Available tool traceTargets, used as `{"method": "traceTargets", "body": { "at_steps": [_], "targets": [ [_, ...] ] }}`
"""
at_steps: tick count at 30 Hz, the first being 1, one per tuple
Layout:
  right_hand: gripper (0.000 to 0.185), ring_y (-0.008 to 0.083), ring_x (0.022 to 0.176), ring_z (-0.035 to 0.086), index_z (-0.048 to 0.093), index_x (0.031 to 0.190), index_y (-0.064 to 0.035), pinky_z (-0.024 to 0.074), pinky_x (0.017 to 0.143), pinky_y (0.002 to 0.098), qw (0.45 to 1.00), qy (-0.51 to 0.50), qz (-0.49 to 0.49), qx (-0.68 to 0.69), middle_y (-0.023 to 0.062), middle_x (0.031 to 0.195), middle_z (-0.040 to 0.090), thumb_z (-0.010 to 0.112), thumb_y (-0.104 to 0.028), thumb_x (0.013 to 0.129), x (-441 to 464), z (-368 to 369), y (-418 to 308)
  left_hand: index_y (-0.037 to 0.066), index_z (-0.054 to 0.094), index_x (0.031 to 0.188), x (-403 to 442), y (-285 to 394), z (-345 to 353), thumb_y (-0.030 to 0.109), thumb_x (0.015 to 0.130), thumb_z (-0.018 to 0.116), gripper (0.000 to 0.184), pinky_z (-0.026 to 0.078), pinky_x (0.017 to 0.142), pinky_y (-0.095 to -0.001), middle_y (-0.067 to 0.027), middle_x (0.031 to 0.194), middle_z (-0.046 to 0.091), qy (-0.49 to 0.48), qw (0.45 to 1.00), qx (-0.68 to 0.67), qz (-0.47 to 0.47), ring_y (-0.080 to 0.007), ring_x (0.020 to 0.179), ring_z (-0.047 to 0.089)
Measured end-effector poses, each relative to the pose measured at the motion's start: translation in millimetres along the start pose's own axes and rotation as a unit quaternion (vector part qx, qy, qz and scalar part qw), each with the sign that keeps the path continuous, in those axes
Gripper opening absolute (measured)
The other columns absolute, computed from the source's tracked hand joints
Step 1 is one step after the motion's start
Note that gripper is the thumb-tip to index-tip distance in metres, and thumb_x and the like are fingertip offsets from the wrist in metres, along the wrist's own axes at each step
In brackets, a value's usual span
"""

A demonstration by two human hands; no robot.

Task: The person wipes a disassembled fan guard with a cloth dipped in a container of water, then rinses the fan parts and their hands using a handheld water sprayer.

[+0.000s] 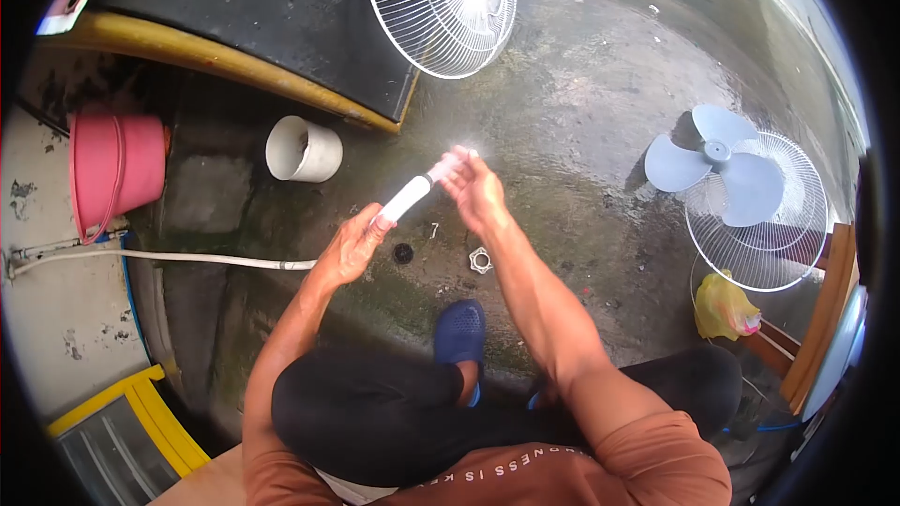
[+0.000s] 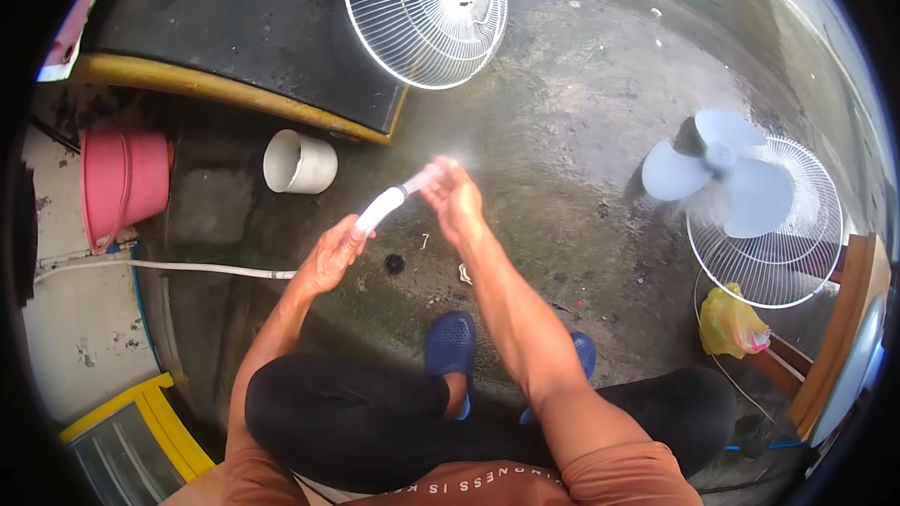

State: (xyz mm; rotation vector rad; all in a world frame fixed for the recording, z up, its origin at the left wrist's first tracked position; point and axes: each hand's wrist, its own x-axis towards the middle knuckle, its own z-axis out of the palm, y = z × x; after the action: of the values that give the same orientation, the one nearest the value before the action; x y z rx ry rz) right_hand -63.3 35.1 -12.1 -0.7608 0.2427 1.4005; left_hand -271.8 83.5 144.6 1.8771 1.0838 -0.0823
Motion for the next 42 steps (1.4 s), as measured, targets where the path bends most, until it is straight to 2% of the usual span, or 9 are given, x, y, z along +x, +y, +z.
{"method": "traceTargets", "body": {
  "at_steps": [5, 9, 14, 16, 19, 21, 23, 26, 42],
  "targets": [
    [0.043, 0.0275, 0.120, 0.062, 0.069, 0.117, -0.0002, 0.0475, 0.105, 0.0411, 0.935, 0.019, -0.102, -0.338, 0.0170, 0.128, 0.067, 0.048, -0.036, 0.106, 21.3, -35.8, 9.3, 0.002, 0.058, 0.104, -10.4, -14.7, 27.7, 0.066, 0.103, 0.038, 0.067, 0.044, 0.069, -0.0382, -0.0103, 0.077, 0.052, 0.071, 0.997, 0.002, -0.025, -0.0231, 0.072, 0.052],
    [0.032, 0.0424, 0.112, 0.064, 0.069, 0.116, 0.0011, 0.0497, 0.102, 0.0459, 0.721, -0.052, -0.264, -0.639, 0.0256, 0.117, 0.067, 0.060, -0.013, 0.089, -7.8, -40.5, 54.8, 0.000, 0.057, 0.103, -20.8, -41.8, 30.6, 0.065, 0.104, 0.037, 0.068, 0.045, 0.070, -0.0384, -0.0105, 0.077, 0.054, 0.126, 0.987, -0.065, -0.075, -0.0231, 0.074, 0.053],
    [0.056, 0.0338, 0.144, 0.039, 0.055, 0.138, -0.0105, 0.0378, 0.117, 0.0414, 0.405, -0.347, -0.214, -0.818, 0.0160, 0.148, 0.049, 0.067, -0.010, 0.083, -38.6, -50.1, 140.0, 0.000, 0.058, 0.103, -37.1, -35.0, 25.5, 0.066, 0.104, 0.035, 0.070, 0.044, 0.069, -0.0359, -0.0070, 0.076, 0.053, 0.095, 0.982, -0.115, -0.111, -0.0198, 0.073, 0.053],
    [0.054, 0.0313, 0.142, 0.040, 0.055, 0.138, -0.0097, 0.0397, 0.114, 0.0431, 0.378, -0.296, -0.321, -0.817, 0.0156, 0.145, 0.051, 0.067, -0.015, 0.086, -42.1, -58.4, 164.7, 0.002, 0.059, 0.102, -41.8, -36.4, 29.4, 0.067, 0.103, 0.036, 0.068, 0.042, 0.065, -0.0329, -0.0041, 0.075, 0.051, 0.080, 0.986, -0.111, -0.098, -0.0163, 0.070, 0.050],
    [0.051, 0.0333, 0.130, 0.049, 0.054, 0.135, -0.0031, 0.0423, 0.108, 0.0446, 0.391, -0.322, -0.186, -0.842, 0.0165, 0.136, 0.054, 0.066, -0.019, 0.088, -26.2, -58.9, 159.9, 0.005, 0.059, 0.101, -46.1, -44.3, 38.3, 0.065, 0.103, 0.039, 0.064, 0.039, 0.059, -0.0270, 0.0015, 0.074, 0.048, 0.072, 0.992, -0.083, -0.068, -0.0090, 0.063, 0.045],
    [0.051, 0.0341, 0.122, 0.052, 0.052, 0.132, 0.0004, 0.0433, 0.103, 0.0456, 0.645, -0.180, -0.184, -0.719, 0.0179, 0.129, 0.055, 0.068, -0.017, 0.086, -2.9, -79.5, 155.9, 0.003, 0.058, 0.102, -42.9, -38.0, 36.1, 0.063, 0.103, 0.041, 0.063, 0.044, 0.068, -0.0359, -0.0080, 0.077, 0.053, 0.050, 0.993, -0.061, -0.083, -0.0206, 0.072, 0.052],
    [0.053, 0.0361, 0.114, 0.053, 0.051, 0.129, 0.0036, 0.0447, 0.099, 0.0464, 0.688, -0.044, -0.247, -0.681, 0.0203, 0.122, 0.055, 0.071, -0.012, 0.083, 5.1, -77.0, 112.5, 0.002, 0.058, 0.103, -35.0, -26.5, 35.7, 0.062, 0.104, 0.043, 0.062, 0.047, 0.073, -0.0410, -0.0140, 0.079, 0.057, 0.050, 0.995, -0.035, -0.077, -0.0285, 0.077, 0.058],
    [0.057, 0.0404, 0.109, 0.053, 0.050, 0.127, 0.0027, 0.0460, 0.095, 0.0481, 0.609, -0.003, -0.374, -0.700, 0.0228, 0.119, 0.054, 0.075, -0.001, 0.076, 10.0, -65.0, 40.8, 0.002, 0.058, 0.103, -15.9, -11.5, 41.0, 0.061, 0.103, 0.044, 0.061, 0.048, 0.075, -0.0431, -0.0170, 0.082, 0.061, 0.069, 0.997, 0.001, -0.047, -0.0340, 0.080, 0.061],
    [0.053, 0.0441, 0.110, 0.059, 0.052, 0.126, -0.0050, 0.0524, 0.089, 0.0466, 0.644, -0.011, -0.373, -0.668, 0.0207, 0.116, 0.058, 0.070, 0.000, 0.077, 54.0, -50.4, -19.5, 0.005, 0.062, 0.103, 18.4, 9.8, 52.0, 0.059, 0.101, 0.051, 0.055, 0.050, 0.075, -0.0432, -0.0148, 0.086, 0.066, 0.039, 0.999, 0.002, -0.006, -0.0329, 0.083, 0.065]
  ]
}}
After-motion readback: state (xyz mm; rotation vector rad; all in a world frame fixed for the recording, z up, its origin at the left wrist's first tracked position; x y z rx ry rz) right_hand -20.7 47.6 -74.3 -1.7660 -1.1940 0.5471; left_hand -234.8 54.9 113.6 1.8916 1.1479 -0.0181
